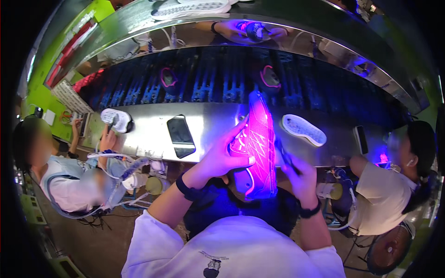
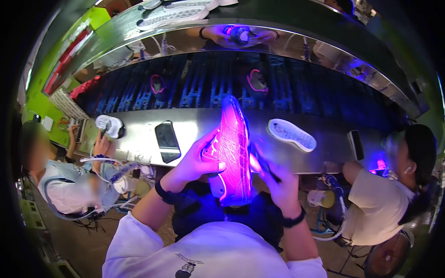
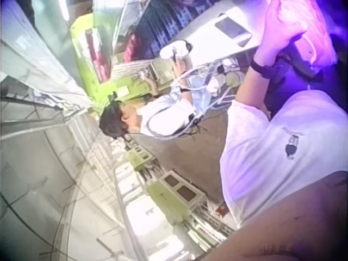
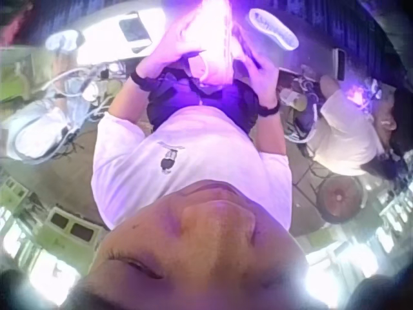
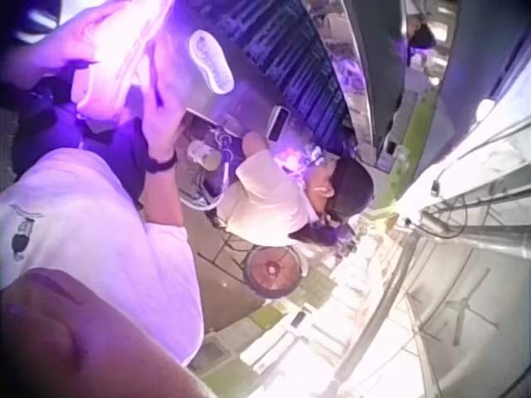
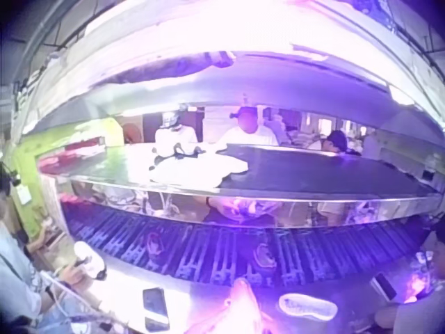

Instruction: Applying adhesive or coating to shoe components on an assembly line.

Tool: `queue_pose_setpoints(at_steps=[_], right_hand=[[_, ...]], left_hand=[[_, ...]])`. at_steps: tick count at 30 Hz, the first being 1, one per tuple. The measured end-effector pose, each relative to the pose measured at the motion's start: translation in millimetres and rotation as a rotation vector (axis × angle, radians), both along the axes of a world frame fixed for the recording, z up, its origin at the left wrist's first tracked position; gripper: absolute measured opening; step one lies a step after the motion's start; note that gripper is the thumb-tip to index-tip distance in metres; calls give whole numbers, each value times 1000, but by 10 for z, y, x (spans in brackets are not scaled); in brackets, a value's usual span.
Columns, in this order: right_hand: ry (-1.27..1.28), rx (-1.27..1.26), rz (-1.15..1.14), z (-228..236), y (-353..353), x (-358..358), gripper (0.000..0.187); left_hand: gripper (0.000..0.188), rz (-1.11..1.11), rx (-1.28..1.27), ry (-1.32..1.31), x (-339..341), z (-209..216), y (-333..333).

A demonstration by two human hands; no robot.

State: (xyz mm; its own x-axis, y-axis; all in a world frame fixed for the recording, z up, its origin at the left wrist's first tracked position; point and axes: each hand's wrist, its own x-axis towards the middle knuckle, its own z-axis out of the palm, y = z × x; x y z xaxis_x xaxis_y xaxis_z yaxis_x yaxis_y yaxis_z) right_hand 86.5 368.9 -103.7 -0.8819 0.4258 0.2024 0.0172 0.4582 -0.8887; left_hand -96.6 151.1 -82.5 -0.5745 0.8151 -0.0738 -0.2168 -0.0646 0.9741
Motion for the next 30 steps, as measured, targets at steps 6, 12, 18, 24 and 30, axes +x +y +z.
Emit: queue_pose_setpoints(at_steps=[6, 12, 18, 24, 30], right_hand=[[-258, -188, 156, -156, 80, 516, 36], [-299, -515, -191, -703, 709, 353, 43], [-57, -830, -366, -950, 994, 18, 46], [-142, -686, -316, -1032, 992, 91, 47], [-139, -685, -321, -1141, 989, 121, 46]], left_hand=[[106, 113, -77, 42, -159, 208, -146], [96, 174, -177, 19, -297, 72, -186], [73, 318, -419, 17, -728, 46, -24], [68, 335, -703, 434, -1950, 101, 598], [71, 163, -1299, 668, -2995, -193, 1381]])
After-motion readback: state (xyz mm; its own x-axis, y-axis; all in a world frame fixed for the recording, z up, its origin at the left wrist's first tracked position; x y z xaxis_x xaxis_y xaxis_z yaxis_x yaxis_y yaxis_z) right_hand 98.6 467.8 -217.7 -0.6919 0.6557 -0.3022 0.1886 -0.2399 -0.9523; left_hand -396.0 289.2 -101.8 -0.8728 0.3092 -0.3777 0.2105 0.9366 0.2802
